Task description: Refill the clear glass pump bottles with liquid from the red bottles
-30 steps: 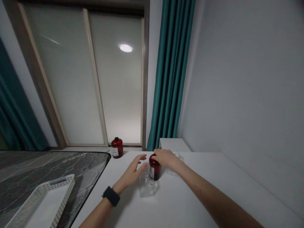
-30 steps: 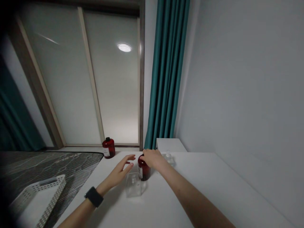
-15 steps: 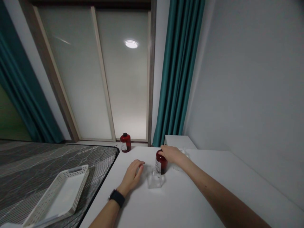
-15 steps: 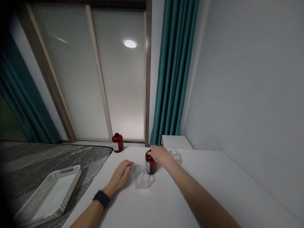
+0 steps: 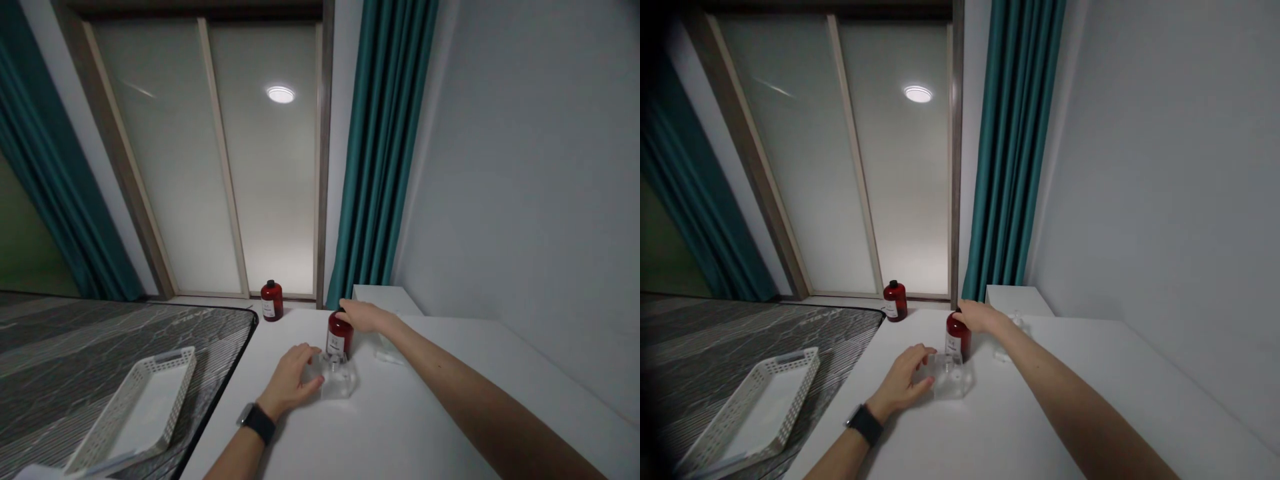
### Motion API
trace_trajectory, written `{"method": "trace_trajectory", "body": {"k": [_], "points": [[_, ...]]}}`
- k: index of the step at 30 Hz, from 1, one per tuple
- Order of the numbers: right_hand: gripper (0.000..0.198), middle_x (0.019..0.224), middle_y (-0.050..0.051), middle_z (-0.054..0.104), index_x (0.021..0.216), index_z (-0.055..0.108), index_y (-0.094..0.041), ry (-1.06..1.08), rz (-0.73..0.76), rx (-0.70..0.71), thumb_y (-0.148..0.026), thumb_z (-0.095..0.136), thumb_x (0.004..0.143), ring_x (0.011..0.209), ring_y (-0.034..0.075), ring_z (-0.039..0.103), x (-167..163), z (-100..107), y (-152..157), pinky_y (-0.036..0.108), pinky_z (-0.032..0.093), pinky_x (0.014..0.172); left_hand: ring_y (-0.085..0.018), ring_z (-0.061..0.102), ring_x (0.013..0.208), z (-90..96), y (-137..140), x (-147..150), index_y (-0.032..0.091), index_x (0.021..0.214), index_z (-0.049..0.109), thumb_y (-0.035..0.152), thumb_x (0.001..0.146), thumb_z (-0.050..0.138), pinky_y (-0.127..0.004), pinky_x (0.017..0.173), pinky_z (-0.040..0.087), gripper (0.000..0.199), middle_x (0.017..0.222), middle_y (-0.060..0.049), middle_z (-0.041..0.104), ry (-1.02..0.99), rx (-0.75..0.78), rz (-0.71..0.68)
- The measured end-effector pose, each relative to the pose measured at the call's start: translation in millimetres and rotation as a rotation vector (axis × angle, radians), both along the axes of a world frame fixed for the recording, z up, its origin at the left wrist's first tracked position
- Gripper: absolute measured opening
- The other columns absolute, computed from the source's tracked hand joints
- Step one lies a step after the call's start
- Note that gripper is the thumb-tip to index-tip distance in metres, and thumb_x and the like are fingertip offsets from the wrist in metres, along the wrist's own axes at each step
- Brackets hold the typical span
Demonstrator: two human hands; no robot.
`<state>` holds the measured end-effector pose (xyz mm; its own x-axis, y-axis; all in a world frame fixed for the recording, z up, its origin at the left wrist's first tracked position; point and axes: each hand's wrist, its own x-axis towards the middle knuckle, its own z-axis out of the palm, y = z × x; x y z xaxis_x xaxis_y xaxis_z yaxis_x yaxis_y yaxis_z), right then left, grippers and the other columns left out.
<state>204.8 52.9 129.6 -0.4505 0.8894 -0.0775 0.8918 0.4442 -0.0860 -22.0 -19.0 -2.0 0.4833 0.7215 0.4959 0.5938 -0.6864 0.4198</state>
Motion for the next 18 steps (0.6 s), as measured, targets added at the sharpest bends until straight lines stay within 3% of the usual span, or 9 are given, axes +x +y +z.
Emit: {"method": "trace_trajectory", "body": {"k": [5,11,18], "points": [[0.03,0.125,0.016,0.067,0.12,0.057,-0.016,0.081,0.069,-0.008,-0.036,0.044,0.102,0.104,0.028,0.068,-40,-2,16,0.031,0.049,0.077,-0.028,0.061,0.089,4.4,-7,5,0.018,0.116,0.058,0.049,0.08,0.066,-0.04,0.079,0.048,0.048,0.101,-0.01,0.064,0.155,0.031,0.004],[0.031,0.124,0.014,0.066,0.125,0.056,-0.018,0.155,0.116,0.016,-0.036,0.049,0.101,0.107,0.028,0.066,-97,-11,29,0.038,0.054,0.084,-0.027,0.063,0.092,3.2,-10,6,0.02,0.118,0.056,0.044,0.079,0.07,-0.038,0.082,0.05,0.047,0.102,-0.008,0.063,0.198,0.022,0.041],[0.033,0.126,0.009,0.061,0.125,0.058,-0.018,0.229,-0.006,0.033,-0.034,0.061,0.096,0.105,0.023,0.065,-106,-29,64,0.044,0.056,0.088,-0.026,0.062,0.094,2.2,-8,7,0.02,0.121,0.053,0.039,0.081,0.067,-0.036,0.084,0.049,0.046,0.105,-0.007,0.062,0.199,-0.049,0.032]]}}
